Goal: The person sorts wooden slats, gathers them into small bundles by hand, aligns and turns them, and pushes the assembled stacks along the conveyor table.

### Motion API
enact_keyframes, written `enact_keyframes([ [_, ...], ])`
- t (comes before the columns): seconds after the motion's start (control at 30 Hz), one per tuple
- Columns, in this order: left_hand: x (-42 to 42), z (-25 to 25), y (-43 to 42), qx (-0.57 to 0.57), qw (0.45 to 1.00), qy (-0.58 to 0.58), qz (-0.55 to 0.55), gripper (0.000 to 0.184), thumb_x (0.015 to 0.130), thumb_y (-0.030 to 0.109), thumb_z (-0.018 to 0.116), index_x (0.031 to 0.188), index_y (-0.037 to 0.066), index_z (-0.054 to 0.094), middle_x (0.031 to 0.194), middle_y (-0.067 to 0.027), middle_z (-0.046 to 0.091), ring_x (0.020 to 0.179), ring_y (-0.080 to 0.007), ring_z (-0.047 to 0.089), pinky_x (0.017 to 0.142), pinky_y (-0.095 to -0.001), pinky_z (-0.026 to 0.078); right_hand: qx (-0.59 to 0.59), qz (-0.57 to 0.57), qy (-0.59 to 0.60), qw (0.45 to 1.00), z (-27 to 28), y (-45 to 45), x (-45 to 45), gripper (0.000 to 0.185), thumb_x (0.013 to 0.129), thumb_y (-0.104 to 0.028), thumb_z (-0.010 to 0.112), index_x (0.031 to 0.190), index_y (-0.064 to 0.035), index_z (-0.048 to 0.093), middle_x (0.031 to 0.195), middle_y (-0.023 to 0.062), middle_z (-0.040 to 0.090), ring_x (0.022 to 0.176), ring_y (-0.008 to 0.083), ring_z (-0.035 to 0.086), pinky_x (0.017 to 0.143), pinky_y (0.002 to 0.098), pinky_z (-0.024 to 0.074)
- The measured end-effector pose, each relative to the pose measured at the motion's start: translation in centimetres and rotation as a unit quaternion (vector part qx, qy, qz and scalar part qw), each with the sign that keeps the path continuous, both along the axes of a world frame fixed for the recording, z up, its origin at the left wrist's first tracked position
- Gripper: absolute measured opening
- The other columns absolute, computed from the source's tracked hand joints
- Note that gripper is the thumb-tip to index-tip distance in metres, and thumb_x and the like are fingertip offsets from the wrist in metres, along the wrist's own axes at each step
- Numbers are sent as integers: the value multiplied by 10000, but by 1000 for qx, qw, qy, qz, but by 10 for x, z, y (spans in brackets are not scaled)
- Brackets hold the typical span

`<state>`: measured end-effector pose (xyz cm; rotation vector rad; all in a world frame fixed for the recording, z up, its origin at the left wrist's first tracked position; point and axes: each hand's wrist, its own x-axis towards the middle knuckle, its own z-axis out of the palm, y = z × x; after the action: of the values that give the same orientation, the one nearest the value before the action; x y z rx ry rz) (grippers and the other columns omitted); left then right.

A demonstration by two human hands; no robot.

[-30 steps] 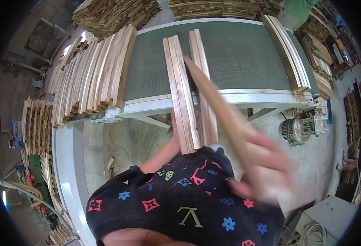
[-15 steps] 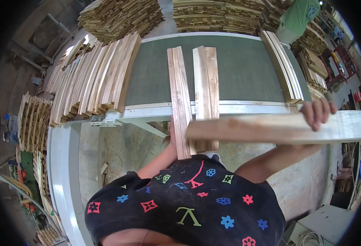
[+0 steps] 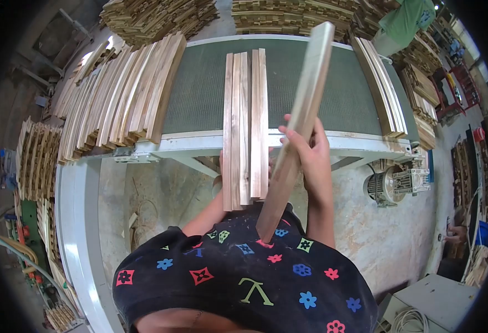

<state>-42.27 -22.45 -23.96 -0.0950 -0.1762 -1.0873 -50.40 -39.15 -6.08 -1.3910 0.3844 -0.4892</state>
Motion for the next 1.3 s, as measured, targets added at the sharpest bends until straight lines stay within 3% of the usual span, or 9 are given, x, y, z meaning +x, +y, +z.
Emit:
enact_keyframes([
  [0.13,2,2,-1,45,999,-1,29,891,903,688,463,1529,77,293,1451,-236,446,1270,-407,521,1009,-570,483,-227,-2,69,971,-42,-24,33,384,903,-273,641,1097,59,656,1016,158,671,889,238,645,817,348,499],
  [0.23,1,6,1,98,994,-9,55,890,903,690,464,1529,80,296,1452,-226,450,1273,-393,522,1019,-556,478,-257,-21,155,954,-60,-20,63,421,920,-323,617,1034,78,674,943,224,683,839,278,658,797,366,502],
  [0.43,2,11,8,153,985,-26,79,888,904,695,466,1529,85,302,1454,-208,458,1278,-366,524,1040,-529,467,-224,-7,146,963,-51,-31,99,496,943,-389,565,1052,85,666,957,262,690,878,306,679,813,375,504],
  [0.77,-7,21,7,205,973,-50,91,885,905,703,469,1528,94,313,1457,-177,471,1287,-319,527,1074,-483,450,35,121,133,983,-74,-35,82,455,955,-297,583,1229,67,575,1067,126,657,912,172,623,850,284,484],
  [0.9,-5,25,11,239,964,-62,94,883,905,706,470,1527,97,318,1458,-165,476,1290,-301,528,1088,-465,443,-95,71,186,975,-63,-27,80,393,971,-298,561,1108,60,647,1045,101,675,933,158,636,841,301,499],
  [0.93,-5,23,13,246,963,-66,93,883,905,707,471,1527,98,319,1459,-161,478,1291,-296,528,1091,-460,441,-155,57,239,957,-62,-26,86,419,967,-317,554,1032,82,666,1053,164,693,962,241,665,876,343,495],
  [1.03,-6,19,16,250,962,-68,86,864,908,712,464,1516,109,351,1447,-130,501,1277,-275,543,1087,-452,443,-436,0,103,894,-65,-5,93,449,924,-319,553,1025,103,666,1016,289,677,919,385,674,839,408,511],
  [1.07,-8,16,17,252,963,-57,79,856,912,710,461,1512,109,358,1444,-130,504,1273,-278,546,1083,-453,446,-424,9,171,889,-61,-1,92,443,910,-314,566,1024,103,665,1042,322,657,983,457,639,858,457,501],
  [1.3,-19,22,18,287,955,-23,65,857,904,730,449,1494,110,398,1424,-132,527,1251,-284,563,1070,-475,448,-341,-9,84,936,-76,10,89,438,919,-314,579,1073,90,652,982,306,672,944,447,650,871,448,493],
])
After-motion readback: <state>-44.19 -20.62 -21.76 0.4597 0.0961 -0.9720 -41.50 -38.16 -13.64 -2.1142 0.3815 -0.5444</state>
